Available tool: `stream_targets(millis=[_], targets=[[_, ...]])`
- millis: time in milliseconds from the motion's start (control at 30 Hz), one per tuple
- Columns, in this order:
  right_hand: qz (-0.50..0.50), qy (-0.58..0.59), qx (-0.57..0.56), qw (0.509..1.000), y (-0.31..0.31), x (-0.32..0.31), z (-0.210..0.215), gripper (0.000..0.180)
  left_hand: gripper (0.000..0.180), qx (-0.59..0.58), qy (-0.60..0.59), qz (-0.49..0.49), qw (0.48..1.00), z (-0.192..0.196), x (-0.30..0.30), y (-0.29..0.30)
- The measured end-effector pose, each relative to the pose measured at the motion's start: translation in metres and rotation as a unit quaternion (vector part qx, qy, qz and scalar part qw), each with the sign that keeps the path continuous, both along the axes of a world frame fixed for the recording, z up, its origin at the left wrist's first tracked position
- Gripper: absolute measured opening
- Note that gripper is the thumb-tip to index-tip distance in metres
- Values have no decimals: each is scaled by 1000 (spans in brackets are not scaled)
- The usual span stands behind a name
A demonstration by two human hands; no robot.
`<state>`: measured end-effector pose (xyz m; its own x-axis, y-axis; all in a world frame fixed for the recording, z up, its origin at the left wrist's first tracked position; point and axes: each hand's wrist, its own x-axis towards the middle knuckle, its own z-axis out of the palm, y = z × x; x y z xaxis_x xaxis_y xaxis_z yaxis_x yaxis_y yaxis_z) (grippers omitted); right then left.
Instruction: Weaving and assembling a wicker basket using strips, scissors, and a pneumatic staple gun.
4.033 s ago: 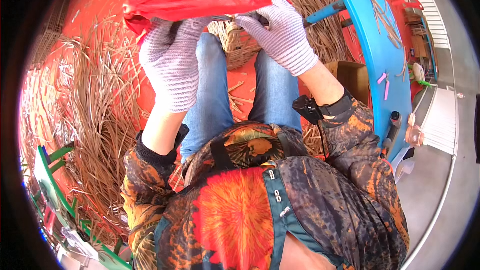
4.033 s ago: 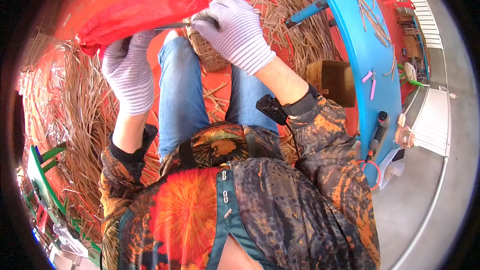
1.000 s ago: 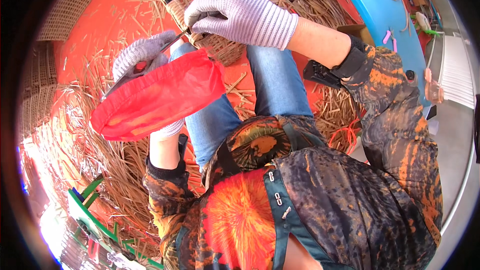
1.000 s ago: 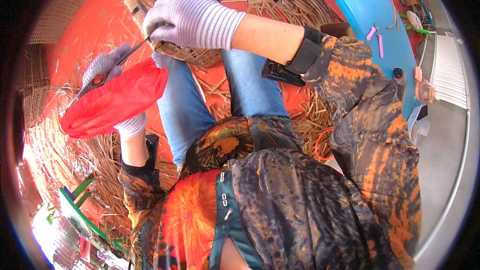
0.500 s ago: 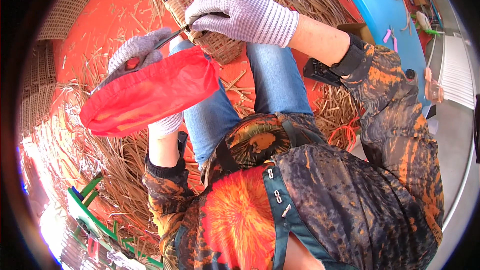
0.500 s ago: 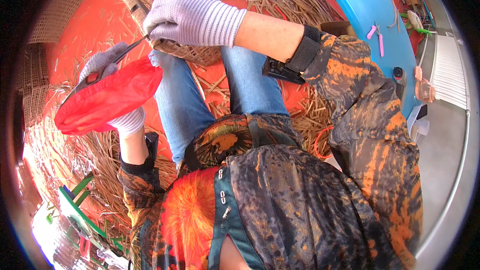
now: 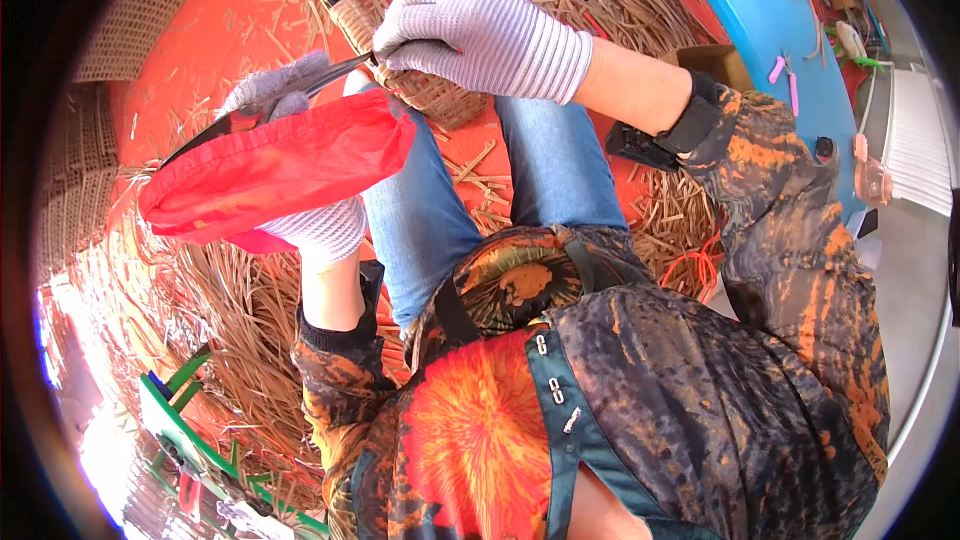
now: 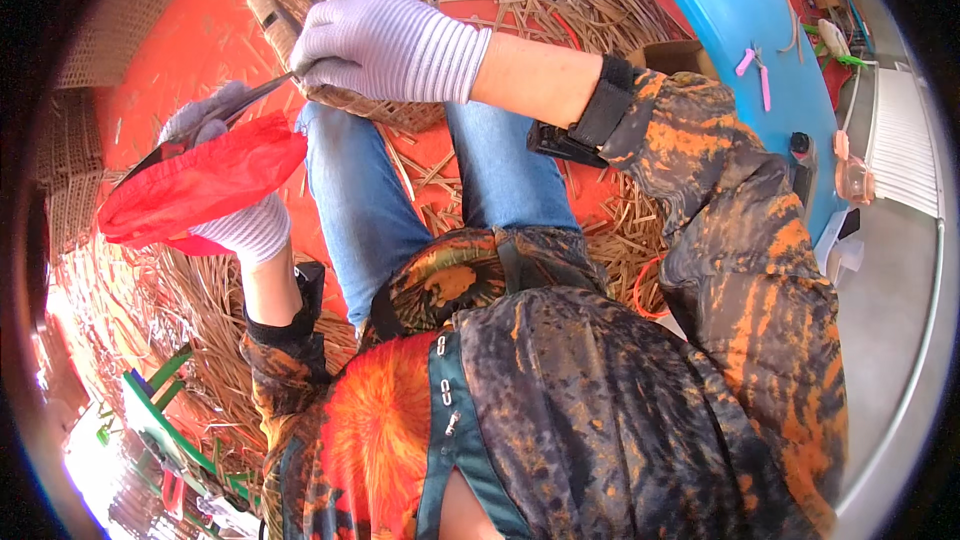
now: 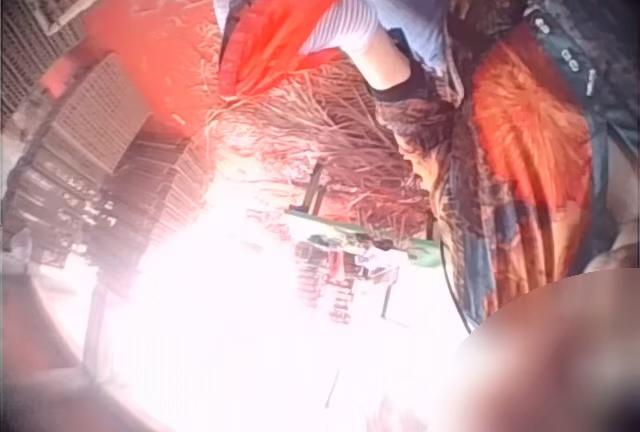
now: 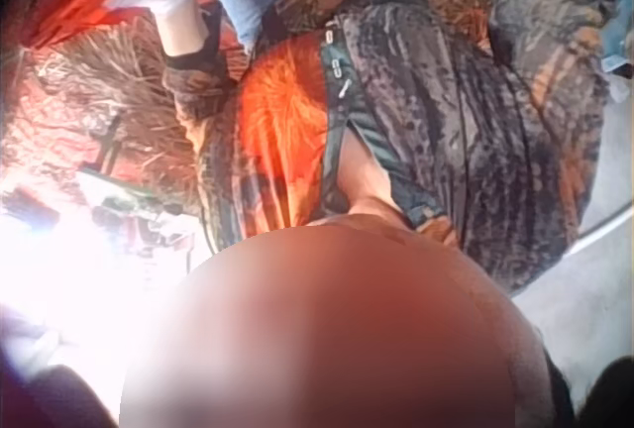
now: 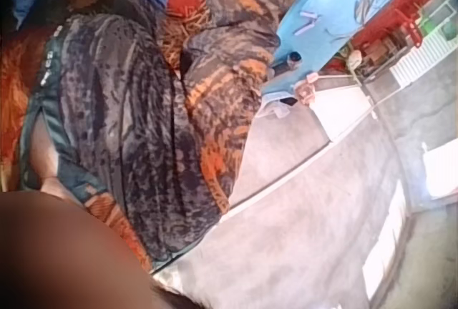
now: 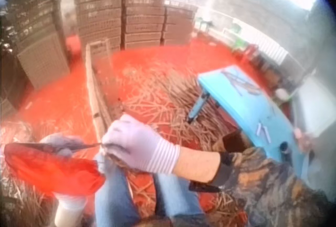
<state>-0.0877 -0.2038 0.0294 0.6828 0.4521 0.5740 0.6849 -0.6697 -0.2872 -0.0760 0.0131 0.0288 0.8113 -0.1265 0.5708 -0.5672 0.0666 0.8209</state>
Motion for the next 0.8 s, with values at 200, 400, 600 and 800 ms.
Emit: stream_targets(millis=[200,400,600,800], targets=[[-28,-78,2,997,-1,-7,-8,22,21,-26,4,-5,1000,3,-1,-1],[-35,-53,-29,998,4,-18,-1,33,19,38,-4,7,999,6,-1,0],[-75,0,-56,996,21,-15,11,28,19,-62,35,-34,997,4,5,8],[-93,-56,9,994,12,-17,-2,21,23,126,-72,-177,973,23,1,17]])
